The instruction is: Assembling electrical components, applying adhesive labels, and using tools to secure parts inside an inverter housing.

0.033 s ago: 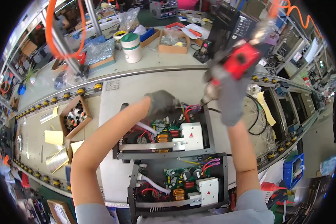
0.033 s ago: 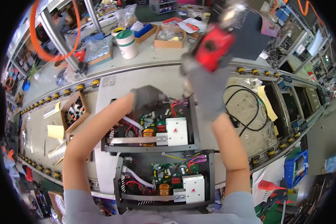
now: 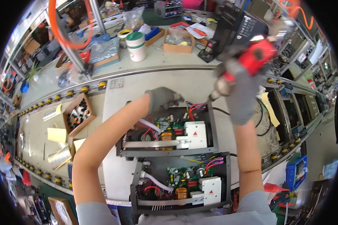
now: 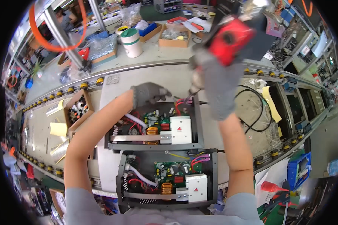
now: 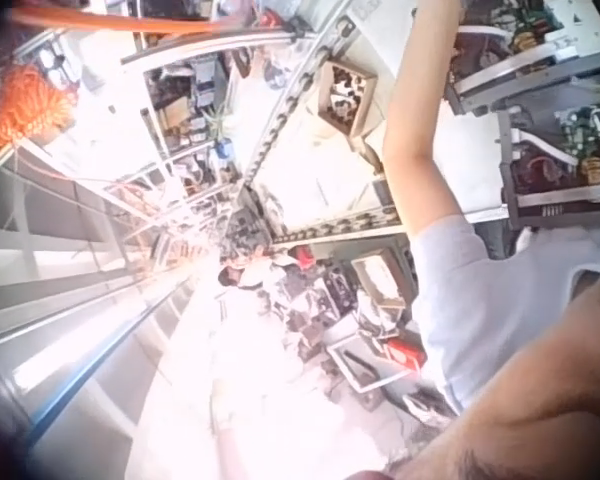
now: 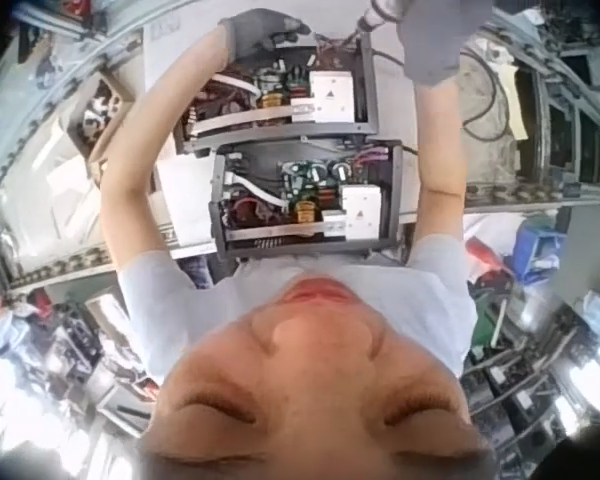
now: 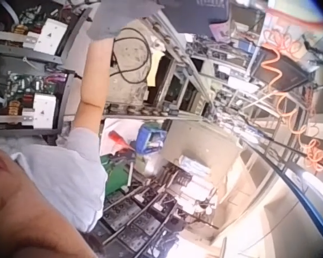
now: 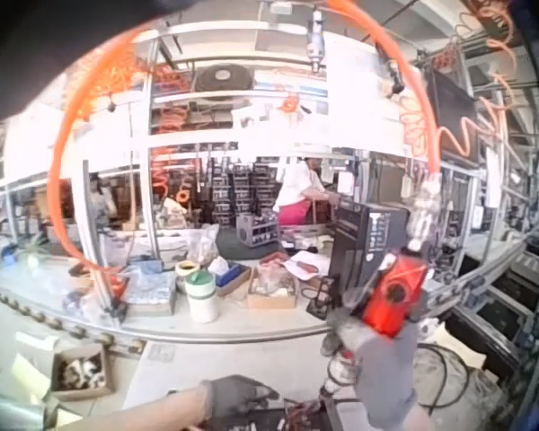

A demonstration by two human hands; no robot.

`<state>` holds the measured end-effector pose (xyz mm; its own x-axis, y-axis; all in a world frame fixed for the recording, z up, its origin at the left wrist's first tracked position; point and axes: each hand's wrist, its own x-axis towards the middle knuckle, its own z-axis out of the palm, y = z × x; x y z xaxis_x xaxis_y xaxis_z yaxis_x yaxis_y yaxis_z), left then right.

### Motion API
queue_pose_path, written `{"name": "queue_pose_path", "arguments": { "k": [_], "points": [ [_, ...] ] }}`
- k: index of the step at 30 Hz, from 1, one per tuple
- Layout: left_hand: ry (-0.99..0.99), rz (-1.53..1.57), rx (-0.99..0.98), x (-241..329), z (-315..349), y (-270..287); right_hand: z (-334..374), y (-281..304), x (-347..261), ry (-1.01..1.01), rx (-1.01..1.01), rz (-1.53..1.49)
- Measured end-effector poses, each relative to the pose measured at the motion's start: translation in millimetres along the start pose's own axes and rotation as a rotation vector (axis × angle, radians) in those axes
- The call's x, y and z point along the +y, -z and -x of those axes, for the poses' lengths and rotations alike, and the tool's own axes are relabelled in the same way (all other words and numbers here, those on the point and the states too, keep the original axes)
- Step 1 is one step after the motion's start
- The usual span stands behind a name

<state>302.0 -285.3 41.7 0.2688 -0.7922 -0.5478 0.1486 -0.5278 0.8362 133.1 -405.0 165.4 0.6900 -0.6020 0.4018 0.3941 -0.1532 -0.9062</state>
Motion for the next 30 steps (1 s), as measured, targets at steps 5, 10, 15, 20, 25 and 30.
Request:
{"name": "queue_pose_path", "arguments": {
  "k": [5,10,15,20,25,30],
  "points": [
    [-0.305,1.008,-0.459,-25.1,59.7,0.4,35.1,8.1,-51.1,0.346,0.196,-0.303],
    [-0.365,0.79,-0.194,-23.3,131.1,-57.0,95.4,54.6,-59.1,0.313,-0.037,-0.561],
    [-0.36,0.636,-0.183,-28.0,168.1,-104.6,137.4,76.4,-74.2,0.347,-0.064,-0.603],
    [-0.285,0.426,-0.037,-30.0,187.1,-156.1,168.6,110.2,-89.7,0.389,-0.406,-0.647],
    [-0.178,0.442,-0.05,-44.2,180.7,-180.4,196.0,113.2,-92.6,0.322,-0.414,-0.652],
    [-0.098,0.734,-0.065,-50.0,183.6,-202.7,213.7,79.3,-76.7,0.218,-0.085,-0.862]
  ]
}}
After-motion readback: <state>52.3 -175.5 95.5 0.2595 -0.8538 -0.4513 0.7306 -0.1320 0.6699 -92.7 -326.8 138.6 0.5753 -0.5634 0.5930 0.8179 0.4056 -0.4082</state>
